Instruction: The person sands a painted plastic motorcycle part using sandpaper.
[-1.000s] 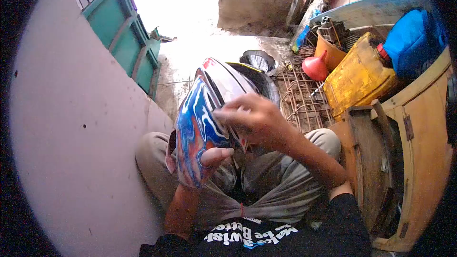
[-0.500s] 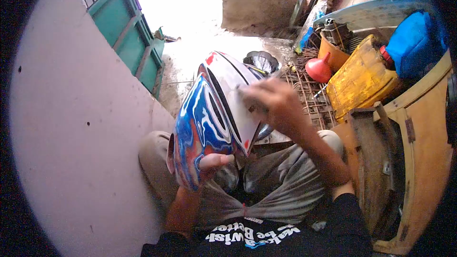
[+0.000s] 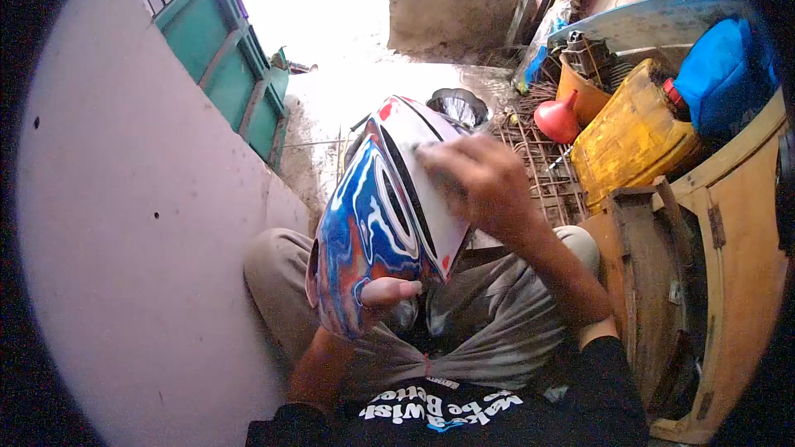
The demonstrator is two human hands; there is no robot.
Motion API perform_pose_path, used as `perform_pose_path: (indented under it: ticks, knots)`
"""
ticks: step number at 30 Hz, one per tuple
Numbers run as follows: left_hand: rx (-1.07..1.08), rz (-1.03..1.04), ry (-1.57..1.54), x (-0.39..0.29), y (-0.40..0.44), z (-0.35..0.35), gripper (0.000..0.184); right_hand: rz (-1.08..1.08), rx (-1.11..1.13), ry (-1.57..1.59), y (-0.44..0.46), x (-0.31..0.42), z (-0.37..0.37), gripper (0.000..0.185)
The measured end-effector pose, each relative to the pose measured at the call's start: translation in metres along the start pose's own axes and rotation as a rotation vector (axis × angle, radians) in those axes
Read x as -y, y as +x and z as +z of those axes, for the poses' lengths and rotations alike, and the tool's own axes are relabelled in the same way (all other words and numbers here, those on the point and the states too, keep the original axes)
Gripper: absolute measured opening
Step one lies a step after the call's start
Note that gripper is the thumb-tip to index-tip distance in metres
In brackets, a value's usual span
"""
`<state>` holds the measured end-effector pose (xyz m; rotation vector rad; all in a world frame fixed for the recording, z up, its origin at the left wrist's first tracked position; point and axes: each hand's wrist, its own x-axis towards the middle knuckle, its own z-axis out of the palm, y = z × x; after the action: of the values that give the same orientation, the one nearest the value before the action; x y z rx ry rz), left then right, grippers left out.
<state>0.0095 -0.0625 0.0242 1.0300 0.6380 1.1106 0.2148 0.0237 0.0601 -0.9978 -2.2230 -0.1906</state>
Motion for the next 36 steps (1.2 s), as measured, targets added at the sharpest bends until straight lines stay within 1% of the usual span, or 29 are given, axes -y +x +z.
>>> perform_pose_path:
  ticks: [1, 3, 4, 5, 7, 8, 9, 11, 12, 13, 15, 16, 17, 19, 20, 21, 23, 24, 25, 27, 28, 29, 31, 32, 33, 35, 36]
  knots:
    - [0.022, 0.005, 0.006, 0.003, 0.003, 0.0, 0.089, 0.012, -0.007, -0.015, 0.001, -0.009, -0.002, 0.028]
    - [0.056, 0.047, 0.032, 0.007, 0.006, -0.002, 0.089, -0.173, -0.021, 0.165, -0.009, 0.013, 0.002, 0.026]
    - [0.077, 0.071, 0.135, 0.006, 0.006, -0.006, 0.086, -0.269, -0.022, 0.269, -0.013, 0.03, 0.004, 0.026]
    - [0.058, 0.054, 0.114, 0.005, 0.003, -0.007, 0.086, -0.299, 0.004, 0.298, -0.013, 0.048, -0.009, 0.023]
    - [0.011, 0.006, 0.061, -0.002, 0.002, -0.003, 0.086, -0.185, 0.021, 0.146, -0.005, 0.026, -0.009, 0.024]
    - [0.002, -0.006, 0.049, -0.004, 0.002, -0.002, 0.086, -0.075, -0.002, 0.037, -0.001, 0.008, -0.007, 0.026]
    - [-0.001, -0.013, 0.043, -0.004, 0.002, -0.002, 0.086, -0.009, -0.028, -0.025, 0.004, -0.008, -0.004, 0.027]
    - [-0.002, -0.019, 0.03, -0.003, 0.003, -0.001, 0.085, -0.055, 0.027, -0.029, -0.007, -0.001, 0.0, 0.025]
    - [-0.004, -0.019, 0.025, -0.004, 0.003, -0.002, 0.085, -0.197, 0.018, 0.136, -0.01, 0.017, -0.004, 0.022]
    - [-0.012, -0.021, 0.023, -0.005, 0.002, -0.003, 0.085, -0.31, -0.062, 0.265, -0.016, 0.038, 0.005, 0.023]
    - [-0.02, -0.029, 0.029, -0.009, -0.001, -0.002, 0.085, -0.261, -0.022, 0.228, -0.012, 0.036, -0.004, 0.024]
    - [-0.024, -0.033, 0.028, -0.01, -0.002, -0.002, 0.085, -0.212, -0.01, 0.052, -0.003, 0.015, -0.004, 0.028]
    - [-0.024, -0.033, 0.027, -0.009, -0.001, 0.0, 0.085, -0.091, -0.049, -0.046, 0.0, -0.004, 0.001, 0.027]
    - [-0.019, -0.036, 0.022, -0.007, 0.001, 0.001, 0.085, -0.098, 0.025, -0.068, 0.001, -0.008, -0.003, 0.027]
    - [-0.019, -0.031, 0.021, -0.007, 0.001, 0.001, 0.085, -0.166, 0.025, 0.016, -0.009, 0.009, -0.004, 0.028]
    - [-0.021, -0.031, 0.022, -0.007, 0.001, 0.001, 0.085, -0.299, 0.0, 0.129, -0.014, 0.028, -0.001, 0.028]
    - [-0.027, -0.036, 0.026, -0.01, -0.001, 0.0, 0.085, -0.363, -0.102, 0.215, -0.015, 0.044, 0.0, 0.027]
    - [-0.032, -0.04, 0.029, -0.01, -0.001, 0.0, 0.085, -0.29, -0.018, 0.133, -0.009, 0.028, -0.002, 0.025]
    - [-0.038, -0.044, 0.028, -0.011, -0.002, 0.0, 0.085, -0.15, 0.004, 0.05, -0.001, 0.01, -0.009, 0.024]
    - [-0.033, -0.05, 0.023, -0.01, -0.002, 0.0, 0.085, -0.053, -0.029, -0.052, 0.002, -0.017, -0.004, 0.025]
    - [-0.032, -0.048, 0.022, -0.01, -0.001, 0.0, 0.085, -0.076, 0.006, -0.051, -0.002, -0.005, -0.002, 0.026]
    - [-0.033, -0.045, 0.017, -0.009, 0.0, 0.0, 0.084, -0.195, -0.035, 0.051, -0.007, 0.012, -0.005, 0.026]
    - [-0.036, -0.045, 0.019, -0.01, 0.002, -0.002, 0.084, -0.378, -0.027, 0.206, -0.015, 0.046, -0.01, 0.026]
    - [-0.037, -0.048, 0.023, -0.01, 0.002, -0.001, 0.084, -0.365, -0.083, 0.139, -0.012, 0.038, -0.006, 0.025]
    - [-0.038, -0.05, 0.025, -0.012, 0.002, -0.001, 0.084, -0.224, -0.024, 0.054, -0.005, 0.027, -0.015, 0.025]
    - [-0.032, -0.053, 0.022, -0.012, 0.004, 0.0, 0.084, -0.012, -0.019, -0.072, 0.001, -0.012, -0.011, 0.028]
    - [-0.025, -0.051, 0.019, -0.011, 0.006, 0.001, 0.084, 0.01, 0.06, -0.07, 0.001, -0.014, -0.016, 0.03]
